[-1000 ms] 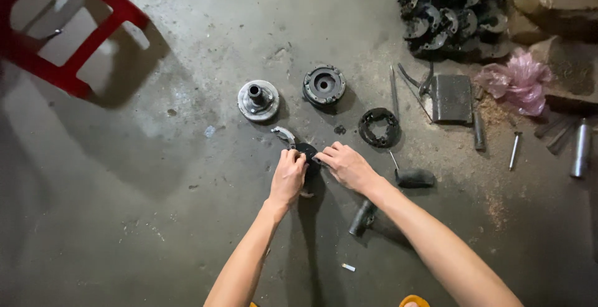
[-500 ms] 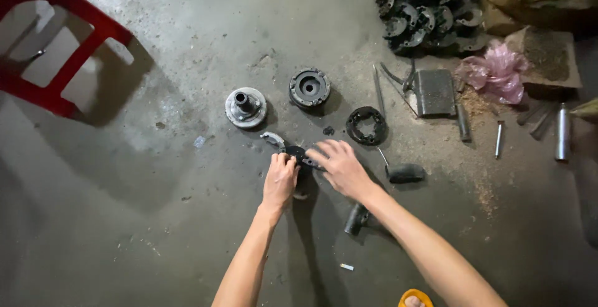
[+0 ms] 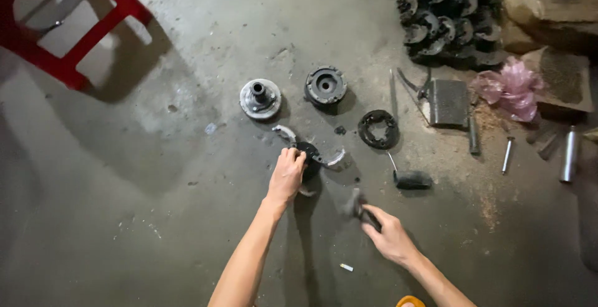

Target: Assemble mechanical components using a hammer and a wrench on the workshop floor

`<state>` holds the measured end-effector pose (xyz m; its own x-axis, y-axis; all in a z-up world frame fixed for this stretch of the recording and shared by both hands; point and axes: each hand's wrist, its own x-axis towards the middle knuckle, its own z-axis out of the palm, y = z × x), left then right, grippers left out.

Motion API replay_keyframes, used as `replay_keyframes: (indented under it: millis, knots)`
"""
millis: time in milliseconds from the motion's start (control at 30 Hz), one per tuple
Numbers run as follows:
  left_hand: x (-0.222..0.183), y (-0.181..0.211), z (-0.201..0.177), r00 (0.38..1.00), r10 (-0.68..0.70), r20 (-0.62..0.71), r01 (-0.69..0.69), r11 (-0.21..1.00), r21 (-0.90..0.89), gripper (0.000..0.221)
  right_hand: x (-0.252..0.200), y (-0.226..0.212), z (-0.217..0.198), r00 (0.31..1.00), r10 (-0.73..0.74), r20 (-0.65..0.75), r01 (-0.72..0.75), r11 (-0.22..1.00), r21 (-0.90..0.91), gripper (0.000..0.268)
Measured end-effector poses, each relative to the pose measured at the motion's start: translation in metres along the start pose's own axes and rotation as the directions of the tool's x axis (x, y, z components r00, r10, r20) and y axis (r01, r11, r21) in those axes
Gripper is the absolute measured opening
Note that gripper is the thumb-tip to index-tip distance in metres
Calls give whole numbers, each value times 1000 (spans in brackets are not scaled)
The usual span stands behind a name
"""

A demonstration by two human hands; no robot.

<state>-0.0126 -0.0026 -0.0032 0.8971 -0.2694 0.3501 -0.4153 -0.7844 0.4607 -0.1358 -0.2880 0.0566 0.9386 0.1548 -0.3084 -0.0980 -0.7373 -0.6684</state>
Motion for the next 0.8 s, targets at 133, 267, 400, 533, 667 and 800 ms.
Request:
replay_keyframes:
  millis: [133, 267, 400, 533, 667, 800]
  knots:
    - [-3, -6, 12, 997, -5, 76, -7, 986, 164, 37, 44, -105, -22, 955, -182, -235, 238, 942, 237, 7]
    - [-2, -9, 12, 998, -3, 66, -9, 986, 169, 38, 84, -126, -11, 803, -455, -384, 493, 870, 1, 50]
    - [-1, -9, 11, 999, 32, 35, -37, 988, 151, 32, 109, -93, 5, 831, -492, -258, 472, 870, -141, 57]
    - [3, -9, 11, 998, 58, 40, -64, 984, 164, 32, 115, -104, -3, 820, -508, -263, 493, 861, -123, 58]
    - [0, -7, 7, 997, 37, 61, -47, 984, 169, 35, 108, -105, -5, 761, -540, -360, 525, 838, -148, 56]
    - [2, -12, 14, 996, 40, 78, -54, 982, 180, 27, 124, -93, -15, 865, -490, -106, 453, 855, -253, 58]
